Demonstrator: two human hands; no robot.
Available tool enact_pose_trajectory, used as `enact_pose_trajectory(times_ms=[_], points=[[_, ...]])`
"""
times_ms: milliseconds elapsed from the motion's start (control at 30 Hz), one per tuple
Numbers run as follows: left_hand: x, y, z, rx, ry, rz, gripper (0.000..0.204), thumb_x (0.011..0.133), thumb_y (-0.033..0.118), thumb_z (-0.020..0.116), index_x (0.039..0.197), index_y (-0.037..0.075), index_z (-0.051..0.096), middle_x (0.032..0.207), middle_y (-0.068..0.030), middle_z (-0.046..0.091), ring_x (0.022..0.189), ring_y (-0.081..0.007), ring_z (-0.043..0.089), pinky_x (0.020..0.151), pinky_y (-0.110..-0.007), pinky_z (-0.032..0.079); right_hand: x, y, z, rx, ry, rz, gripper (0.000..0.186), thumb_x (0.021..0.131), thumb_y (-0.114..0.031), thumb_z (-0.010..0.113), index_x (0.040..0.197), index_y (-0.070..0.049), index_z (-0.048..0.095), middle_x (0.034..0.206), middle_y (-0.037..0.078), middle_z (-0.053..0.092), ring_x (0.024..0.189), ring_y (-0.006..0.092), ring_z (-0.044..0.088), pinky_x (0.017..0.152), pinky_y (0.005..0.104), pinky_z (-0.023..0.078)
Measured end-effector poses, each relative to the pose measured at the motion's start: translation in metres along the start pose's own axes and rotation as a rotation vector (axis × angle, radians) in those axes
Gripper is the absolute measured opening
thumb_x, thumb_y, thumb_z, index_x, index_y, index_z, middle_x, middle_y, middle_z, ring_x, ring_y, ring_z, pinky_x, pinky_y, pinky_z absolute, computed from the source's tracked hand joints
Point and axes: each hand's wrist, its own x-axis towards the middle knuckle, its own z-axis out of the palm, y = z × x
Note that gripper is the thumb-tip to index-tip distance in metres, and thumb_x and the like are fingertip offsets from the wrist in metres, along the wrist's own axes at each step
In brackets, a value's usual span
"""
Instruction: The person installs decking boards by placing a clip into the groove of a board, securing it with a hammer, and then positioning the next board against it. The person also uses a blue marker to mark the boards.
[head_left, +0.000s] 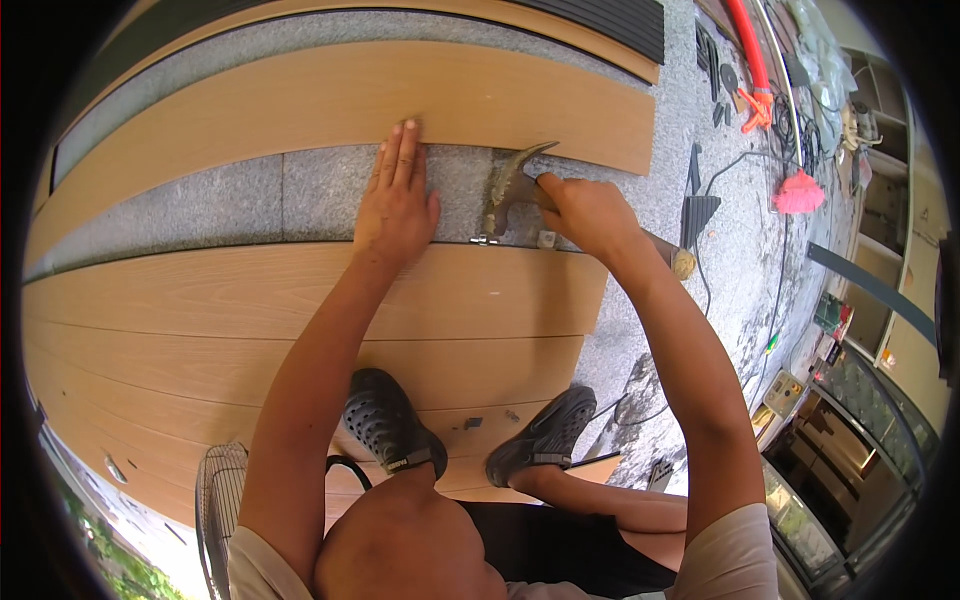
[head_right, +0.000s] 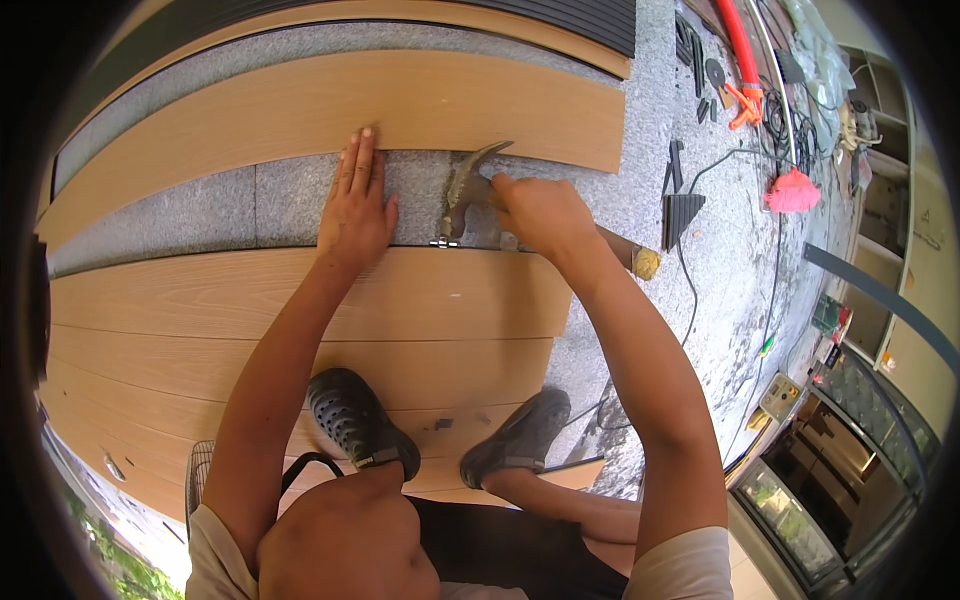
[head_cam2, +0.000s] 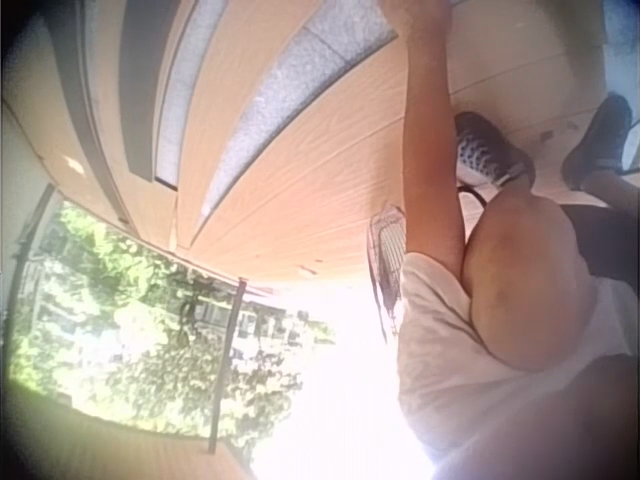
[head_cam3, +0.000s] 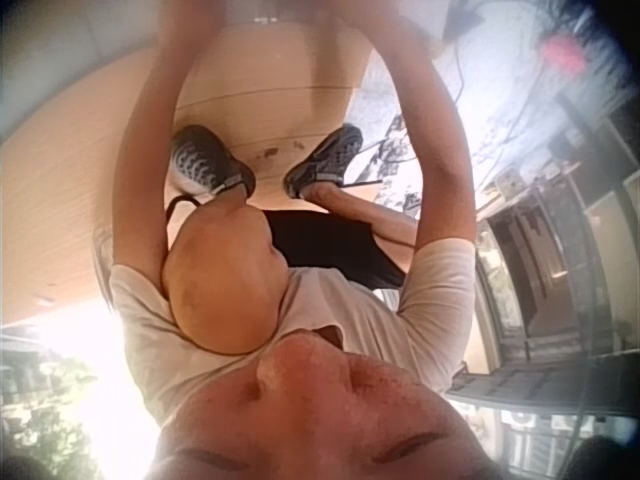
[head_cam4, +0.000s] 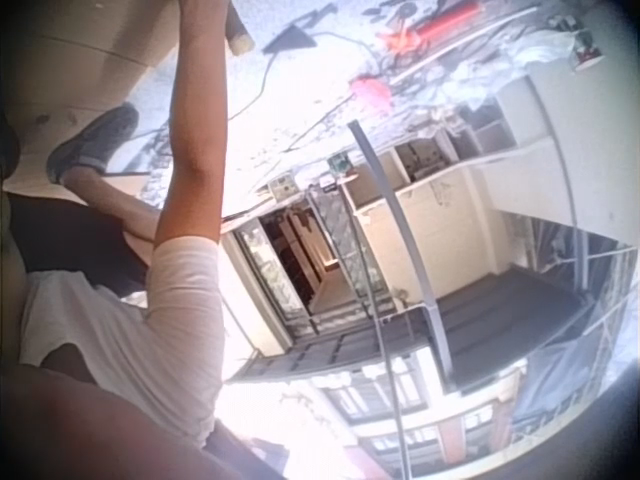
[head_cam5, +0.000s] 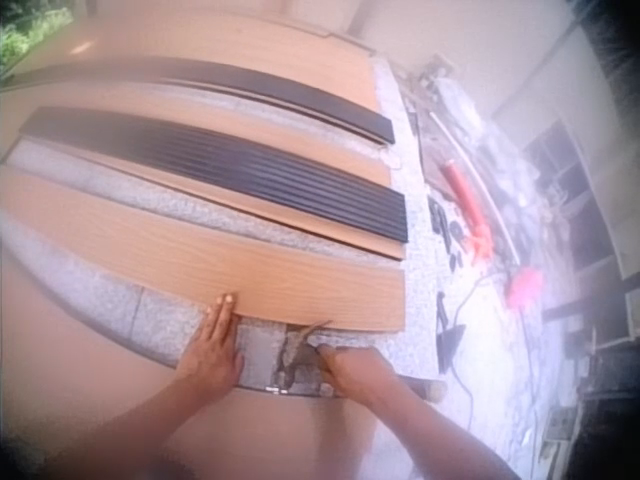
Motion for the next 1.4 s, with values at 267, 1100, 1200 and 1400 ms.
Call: enact_pose_trajectory(times_ms=[267, 1100, 1200, 1400], points=[[-0.001, -0.004, -0.001, -0.085, 0.106, 0.037, 0.050, 0.093, 0.012, 0.057, 0.137, -0.012, 0.051, 0.163, -0.0190, 0.026, 0.152, -0.0346, 0.026, 0.124, -0.044, 0.028, -0.023, 0.001, 0.006, 0.161, 0.125, 0.083, 0.021, 0.090, -0.025, 0.066, 0.097, -0.007, 0.057, 0.085, 0.016, 0.070, 0.080, 0.0391, 0.067, 0.069, 0.0494, 0.053], [-0.004, -0.013, 0.008, -0.161, 0.250, -0.013, 0.042, 0.085, -0.003, 0.059, 0.126, -0.004, 0.061, 0.154, -0.0108, 0.043, 0.143, -0.0298, 0.041, 0.114, -0.041, 0.040, 0.042, -0.080, -0.042, -0.462, -0.032, -0.439, 0.014, 0.090, -0.010, 0.059, 0.095, -0.012, 0.071, 0.088, 0.008, 0.075, 0.084, 0.0259, 0.075, 0.071, 0.0375, 0.057], [-0.006, -0.012, 0.007, -0.169, 0.255, -0.023, 0.041, 0.085, -0.004, 0.058, 0.126, -0.004, 0.061, 0.154, -0.0112, 0.044, 0.143, -0.0303, 0.041, 0.114, -0.041, 0.041, 0.037, -0.077, -0.038, -0.472, -0.015, -0.430, 0.013, 0.090, -0.010, 0.059, 0.096, -0.013, 0.071, 0.087, 0.007, 0.075, 0.083, 0.0252, 0.075, 0.069, 0.0367, 0.056], [-0.004, -0.011, 0.010, -0.196, 0.267, -0.022, 0.041, 0.086, -0.009, 0.055, 0.127, -0.003, 0.060, 0.153, -0.0103, 0.044, 0.141, -0.0330, 0.041, 0.115, -0.042, 0.041, 0.037, -0.074, -0.034, -0.507, -0.028, -0.407, 0.013, 0.090, -0.011, 0.060, 0.098, -0.014, 0.070, 0.087, 0.006, 0.075, 0.083, 0.0243, 0.075, 0.067, 0.0359, 0.055]])
